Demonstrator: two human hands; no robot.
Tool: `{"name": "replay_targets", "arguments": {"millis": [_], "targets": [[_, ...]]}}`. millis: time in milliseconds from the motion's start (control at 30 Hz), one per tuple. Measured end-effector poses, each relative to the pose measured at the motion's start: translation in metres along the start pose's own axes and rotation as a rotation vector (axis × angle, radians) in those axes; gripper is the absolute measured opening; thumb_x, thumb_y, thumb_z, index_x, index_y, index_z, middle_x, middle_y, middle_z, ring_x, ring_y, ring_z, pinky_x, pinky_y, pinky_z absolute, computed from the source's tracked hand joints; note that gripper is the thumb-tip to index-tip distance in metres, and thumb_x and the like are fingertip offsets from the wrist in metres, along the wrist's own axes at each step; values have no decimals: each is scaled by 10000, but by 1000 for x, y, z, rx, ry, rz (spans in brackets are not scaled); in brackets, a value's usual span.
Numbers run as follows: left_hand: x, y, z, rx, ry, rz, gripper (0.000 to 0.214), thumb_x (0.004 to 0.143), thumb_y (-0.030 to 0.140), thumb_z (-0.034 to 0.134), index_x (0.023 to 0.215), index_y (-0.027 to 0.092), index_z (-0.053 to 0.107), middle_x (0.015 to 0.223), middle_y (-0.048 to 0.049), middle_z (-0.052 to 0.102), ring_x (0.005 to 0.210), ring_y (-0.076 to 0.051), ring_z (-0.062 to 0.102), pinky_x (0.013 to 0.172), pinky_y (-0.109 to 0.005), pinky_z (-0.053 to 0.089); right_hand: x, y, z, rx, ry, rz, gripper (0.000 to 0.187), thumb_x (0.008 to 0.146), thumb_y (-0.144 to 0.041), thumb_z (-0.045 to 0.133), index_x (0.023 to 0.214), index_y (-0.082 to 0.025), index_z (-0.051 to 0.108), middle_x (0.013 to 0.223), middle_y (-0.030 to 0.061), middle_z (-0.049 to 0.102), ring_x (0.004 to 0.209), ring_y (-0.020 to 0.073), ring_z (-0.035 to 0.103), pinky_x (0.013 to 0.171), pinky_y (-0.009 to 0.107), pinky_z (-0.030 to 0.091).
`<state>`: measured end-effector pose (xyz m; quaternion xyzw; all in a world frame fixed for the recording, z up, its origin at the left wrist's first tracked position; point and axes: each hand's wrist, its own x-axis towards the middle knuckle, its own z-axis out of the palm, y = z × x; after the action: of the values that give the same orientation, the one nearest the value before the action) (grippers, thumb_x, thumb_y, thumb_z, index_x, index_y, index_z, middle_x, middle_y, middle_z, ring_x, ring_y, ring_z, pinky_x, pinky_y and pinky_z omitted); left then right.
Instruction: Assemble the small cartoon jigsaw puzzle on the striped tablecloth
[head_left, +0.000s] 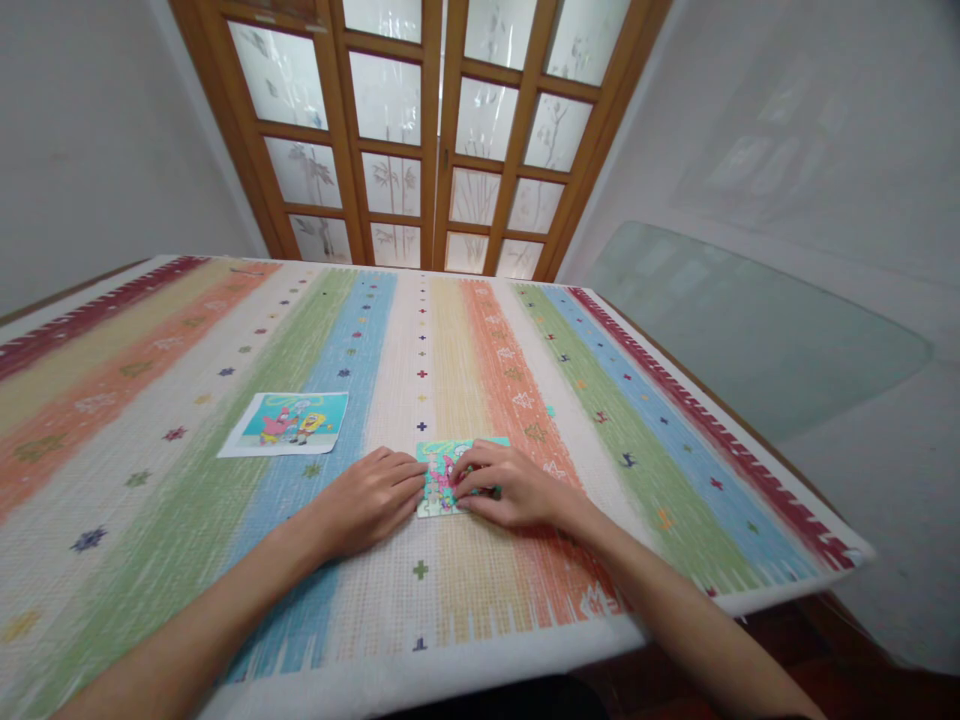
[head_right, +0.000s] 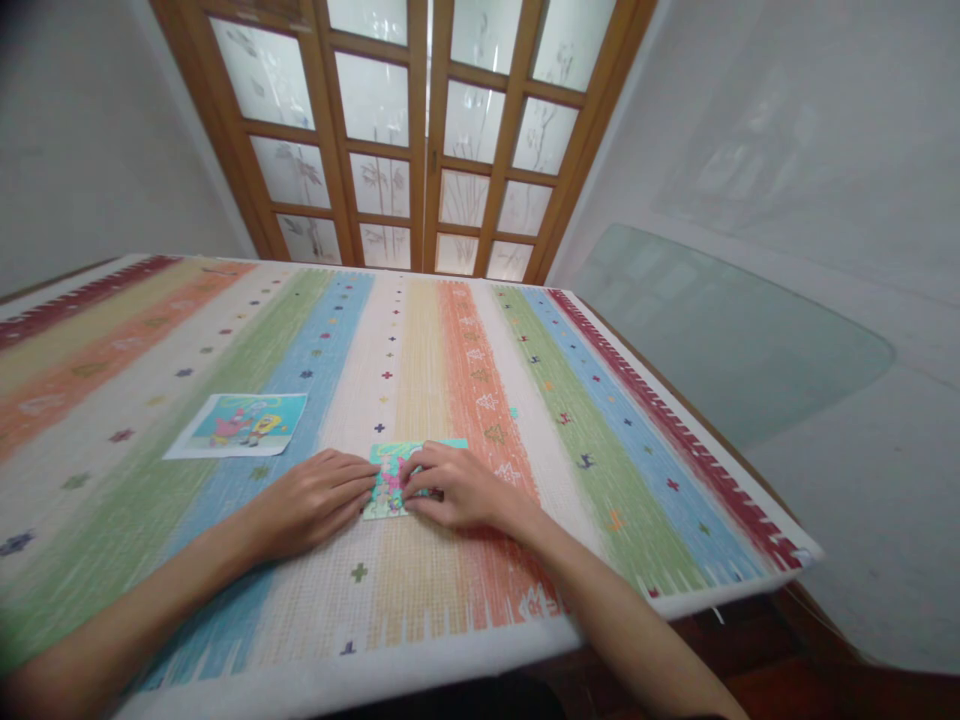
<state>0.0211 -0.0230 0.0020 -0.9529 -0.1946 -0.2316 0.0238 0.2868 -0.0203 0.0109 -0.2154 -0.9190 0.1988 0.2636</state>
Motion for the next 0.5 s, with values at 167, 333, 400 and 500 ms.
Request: {"name": "replay_targets", "arguments": {"millis": [167,333,400,500], "targets": [[-1,-1,1,6,2,-8,258,1025,166,439,1057,128,692,1081,-109,731,989,-256,661,845,-426,541,-1,1,-1,-19,-59,-41,169,948,-137,593,977,-174,755,1050,87,754,941,197,620,847,360,532],[-1,-1,0,16,11,-3,271,1033,172,425,1040,123,692,1058,-108,725,969,-259,651,831,-427,546,-1,-2,1,-108,-85,-57,213,973,-154,549,1050,-175,747,1083,79,760,950,205,611,889,399,514],[-1,-1,-1,15,11,-7,267,1031,171,429,1035,131,693,1043,-102,725,958,-252,648,828,-422,544,-1,-5,2,-147,-92,-71,227,990,-168,523,1066,-169,737,1104,77,758,952,202,612,904,402,507],[0,-1,-1,-2,9,-4,270,1027,166,431,1030,131,698,1020,-105,724,943,-246,645,817,-419,545,1,-9,2,-181,-99,-83,234,1007,-184,498,1075,-159,721,1143,81,750,974,199,611,904,397,500]]}}
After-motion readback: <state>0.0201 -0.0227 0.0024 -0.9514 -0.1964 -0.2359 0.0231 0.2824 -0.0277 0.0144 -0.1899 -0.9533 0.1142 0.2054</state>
